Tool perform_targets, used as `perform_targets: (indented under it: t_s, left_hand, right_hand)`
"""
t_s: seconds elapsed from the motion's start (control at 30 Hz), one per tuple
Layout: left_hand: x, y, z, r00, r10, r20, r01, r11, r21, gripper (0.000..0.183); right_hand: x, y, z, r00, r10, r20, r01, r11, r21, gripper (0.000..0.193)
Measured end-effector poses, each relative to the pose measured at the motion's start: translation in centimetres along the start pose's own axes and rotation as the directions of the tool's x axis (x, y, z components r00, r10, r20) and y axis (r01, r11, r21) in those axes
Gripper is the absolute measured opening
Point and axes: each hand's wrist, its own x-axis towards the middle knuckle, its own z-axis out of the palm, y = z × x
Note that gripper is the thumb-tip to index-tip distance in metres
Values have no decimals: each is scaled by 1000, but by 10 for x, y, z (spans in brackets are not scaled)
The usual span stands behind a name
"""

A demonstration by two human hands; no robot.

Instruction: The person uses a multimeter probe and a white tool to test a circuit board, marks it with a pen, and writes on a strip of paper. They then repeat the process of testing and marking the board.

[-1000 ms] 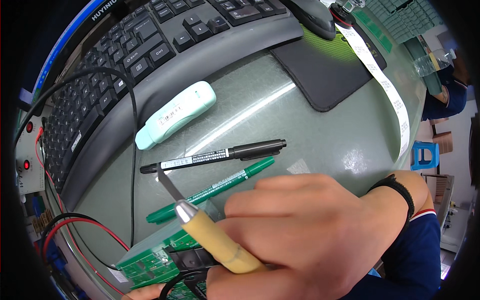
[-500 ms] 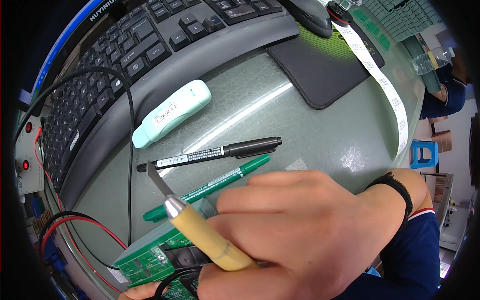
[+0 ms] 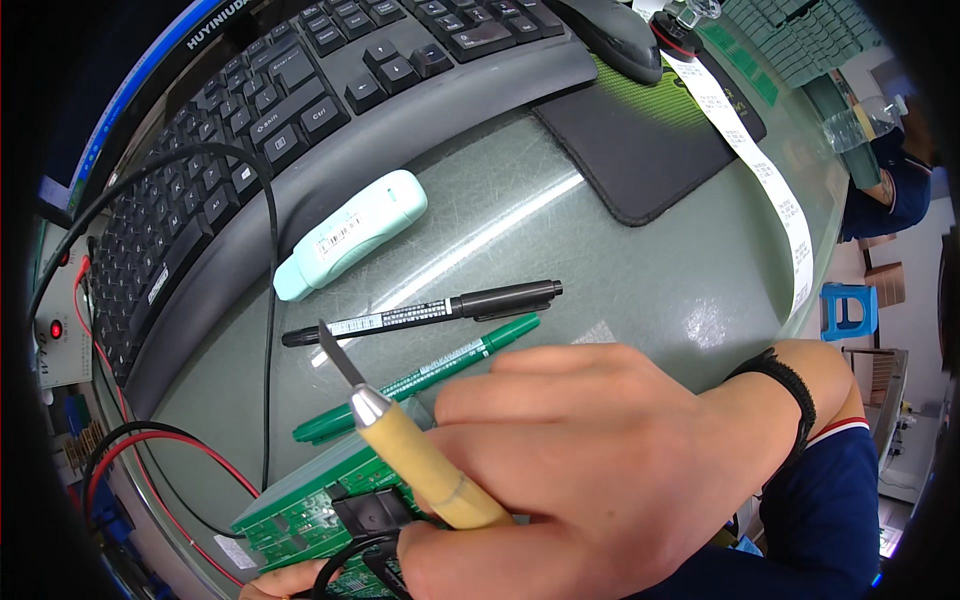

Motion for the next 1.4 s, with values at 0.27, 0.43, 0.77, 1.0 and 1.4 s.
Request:
perform_targets:
  t_s: [0.27,0.43,0.77,1.0,1.4]
  left_hand:
    - [-5,5,-4,998,-48,-35,48,999,2,52]
    - [0,10,-21,988,-102,116,103,995,-5,52]
    - [19,31,-15,983,-171,60,168,984,56,55]
    - [1,37,-5,974,-130,186,129,991,17,54]
    - [-7,23,-8,997,30,72,-20,989,-146,47]
  right_hand:
    - [-5,7,8,920,-363,-146,309,902,-301,8]
    - [-4,6,4,983,-176,-53,170,980,-107,18]
    - [-3,25,14,763,-606,-227,587,795,-150,20]
    - [-7,15,-5,869,-462,-179,469,883,-6,16]
    - [-2,88,-69,869,-30,-494,-19,995,-94,22]
